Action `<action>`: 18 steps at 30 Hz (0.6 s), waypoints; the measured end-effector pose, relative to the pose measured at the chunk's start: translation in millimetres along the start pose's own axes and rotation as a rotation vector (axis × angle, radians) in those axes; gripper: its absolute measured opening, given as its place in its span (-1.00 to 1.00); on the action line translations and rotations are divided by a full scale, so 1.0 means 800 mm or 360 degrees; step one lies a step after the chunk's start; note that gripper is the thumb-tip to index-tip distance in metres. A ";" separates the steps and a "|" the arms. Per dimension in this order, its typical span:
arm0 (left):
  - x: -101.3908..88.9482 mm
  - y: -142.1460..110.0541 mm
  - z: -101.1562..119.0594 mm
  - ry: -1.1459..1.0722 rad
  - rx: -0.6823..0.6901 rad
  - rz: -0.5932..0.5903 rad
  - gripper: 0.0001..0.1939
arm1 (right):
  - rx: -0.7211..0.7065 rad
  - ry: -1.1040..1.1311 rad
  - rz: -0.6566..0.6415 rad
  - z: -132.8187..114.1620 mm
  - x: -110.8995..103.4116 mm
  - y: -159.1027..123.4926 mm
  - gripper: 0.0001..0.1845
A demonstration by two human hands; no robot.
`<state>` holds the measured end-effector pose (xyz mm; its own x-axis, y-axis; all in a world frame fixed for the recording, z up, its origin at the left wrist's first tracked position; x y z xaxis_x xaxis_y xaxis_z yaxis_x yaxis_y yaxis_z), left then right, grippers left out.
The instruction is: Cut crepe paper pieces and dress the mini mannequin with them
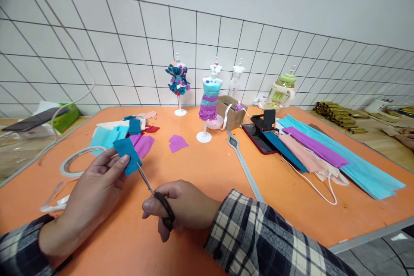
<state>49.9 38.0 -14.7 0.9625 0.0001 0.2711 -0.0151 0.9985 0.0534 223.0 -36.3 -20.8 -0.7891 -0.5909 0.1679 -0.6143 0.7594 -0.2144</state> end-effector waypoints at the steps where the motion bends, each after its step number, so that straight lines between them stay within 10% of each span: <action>1: 0.000 0.000 0.000 0.0007 0.0004 0.0008 -0.65 | 0.0002 -0.0002 0.0000 0.000 0.000 0.000 -0.55; 18: 0.003 -0.009 0.004 0.0305 0.0168 0.0077 -0.64 | 0.0106 0.0002 0.0033 0.014 0.006 0.005 -0.45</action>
<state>51.0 30.8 -11.4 0.9937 0.0686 0.0889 -0.0813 0.9856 0.1479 216.9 -38.7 -31.7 -0.8015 -0.5751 0.1638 -0.5967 0.7515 -0.2816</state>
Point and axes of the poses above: each hand's wrist, its own y-axis towards the middle knuckle, its own x-axis out of the palm, z = x × y, the point moved 4 cm from there along y, towards the middle knuckle, and after that the axes turned 4 degrees about y, right-handed, at the moved point
